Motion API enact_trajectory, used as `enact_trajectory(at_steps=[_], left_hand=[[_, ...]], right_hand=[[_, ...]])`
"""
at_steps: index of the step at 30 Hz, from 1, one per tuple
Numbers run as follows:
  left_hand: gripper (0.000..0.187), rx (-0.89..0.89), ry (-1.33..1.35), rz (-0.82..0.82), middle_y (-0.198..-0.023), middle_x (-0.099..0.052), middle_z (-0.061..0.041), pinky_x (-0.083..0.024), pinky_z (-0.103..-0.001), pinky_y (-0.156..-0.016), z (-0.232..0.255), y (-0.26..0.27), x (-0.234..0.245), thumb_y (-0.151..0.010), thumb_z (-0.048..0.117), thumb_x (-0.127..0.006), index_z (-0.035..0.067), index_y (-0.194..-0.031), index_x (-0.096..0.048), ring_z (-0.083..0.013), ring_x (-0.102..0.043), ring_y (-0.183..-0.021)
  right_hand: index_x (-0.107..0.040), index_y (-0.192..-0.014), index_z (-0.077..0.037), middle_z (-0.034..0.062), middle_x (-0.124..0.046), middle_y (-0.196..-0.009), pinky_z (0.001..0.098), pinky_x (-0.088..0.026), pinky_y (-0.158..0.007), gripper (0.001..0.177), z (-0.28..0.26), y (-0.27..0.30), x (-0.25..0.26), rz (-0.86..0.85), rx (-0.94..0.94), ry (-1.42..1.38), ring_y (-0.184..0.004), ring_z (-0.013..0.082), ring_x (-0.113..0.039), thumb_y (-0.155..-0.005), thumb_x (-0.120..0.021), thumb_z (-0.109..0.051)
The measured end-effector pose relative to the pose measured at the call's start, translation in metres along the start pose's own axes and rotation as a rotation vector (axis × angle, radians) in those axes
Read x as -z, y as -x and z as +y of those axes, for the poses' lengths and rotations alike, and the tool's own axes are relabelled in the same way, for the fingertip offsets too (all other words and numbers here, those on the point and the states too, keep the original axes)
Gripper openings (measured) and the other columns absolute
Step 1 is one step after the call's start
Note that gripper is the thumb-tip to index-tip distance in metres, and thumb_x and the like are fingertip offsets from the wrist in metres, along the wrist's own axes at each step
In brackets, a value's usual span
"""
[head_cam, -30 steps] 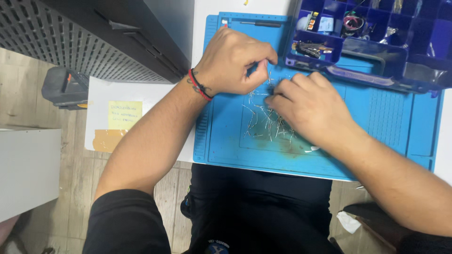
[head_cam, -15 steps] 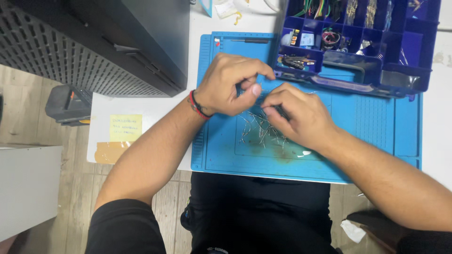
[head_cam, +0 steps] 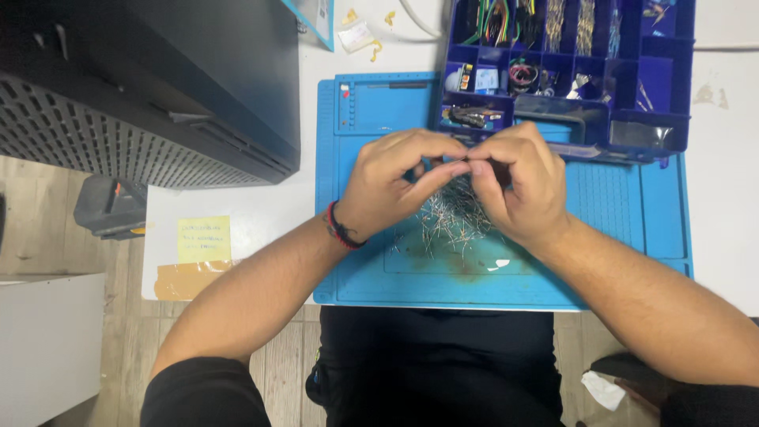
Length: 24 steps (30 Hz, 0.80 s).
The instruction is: The person strips the insulation from multiple small wires by hand. They pick up individual wires from a pile on a blue mat, pull the insulation off the ends, and place the stripped wires into a compartment of a blue parts organizer.
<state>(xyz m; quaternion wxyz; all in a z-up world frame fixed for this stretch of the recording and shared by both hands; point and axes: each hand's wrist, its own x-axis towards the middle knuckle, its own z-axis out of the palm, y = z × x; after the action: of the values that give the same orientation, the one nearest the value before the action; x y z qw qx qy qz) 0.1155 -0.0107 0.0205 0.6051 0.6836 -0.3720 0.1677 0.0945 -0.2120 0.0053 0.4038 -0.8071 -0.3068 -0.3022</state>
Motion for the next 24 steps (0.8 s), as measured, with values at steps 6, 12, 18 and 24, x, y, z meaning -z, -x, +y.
enact_trajectory(at_steps=[6,12,18,24], left_hand=[[0.006,0.023,0.062,0.054,-0.098,-0.08,-0.005,-0.06,-0.031,-0.063,-0.004,0.003,0.0,-0.095,0.007,-0.075,0.011,-0.1,-0.077,-0.0229,-0.077,-0.075],[0.008,0.066,0.14,0.016,-0.099,-0.08,-0.008,-0.059,-0.03,-0.059,-0.007,0.006,0.0,-0.095,0.004,-0.073,0.008,-0.101,-0.077,-0.0194,-0.076,-0.067],[0.012,0.077,0.172,-0.014,-0.101,-0.079,-0.01,-0.058,-0.028,-0.057,-0.011,0.007,0.0,-0.097,0.002,-0.07,0.008,-0.105,-0.077,-0.0181,-0.075,-0.063],[0.011,0.097,0.157,-0.01,-0.1,-0.079,-0.01,-0.058,-0.028,-0.055,-0.008,0.008,-0.001,-0.095,0.002,-0.073,0.007,-0.104,-0.076,-0.0184,-0.075,-0.063]], right_hand=[[-0.072,-0.107,0.0,0.0109,-0.064,-0.088,0.0335,-0.05,-0.047,0.015,0.006,0.006,-0.005,0.014,-0.036,-0.145,-0.057,0.0245,-0.061,-0.096,-0.077,-0.008],[-0.075,-0.102,-0.001,0.0114,-0.066,-0.088,0.0364,-0.051,-0.048,0.01,0.001,-0.002,0.001,0.036,0.01,-0.086,-0.057,0.0271,-0.062,-0.096,-0.078,-0.008],[-0.077,-0.102,-0.003,0.0123,-0.065,-0.092,0.0387,-0.053,-0.051,0.008,0.003,-0.005,0.006,0.012,0.056,-0.004,-0.061,0.0298,-0.063,-0.099,-0.074,-0.009],[-0.077,-0.099,-0.002,0.0129,-0.065,-0.088,0.0391,-0.052,-0.052,0.005,0.003,-0.001,0.006,0.03,0.039,-0.035,-0.061,0.0303,-0.061,-0.099,-0.075,-0.007]])
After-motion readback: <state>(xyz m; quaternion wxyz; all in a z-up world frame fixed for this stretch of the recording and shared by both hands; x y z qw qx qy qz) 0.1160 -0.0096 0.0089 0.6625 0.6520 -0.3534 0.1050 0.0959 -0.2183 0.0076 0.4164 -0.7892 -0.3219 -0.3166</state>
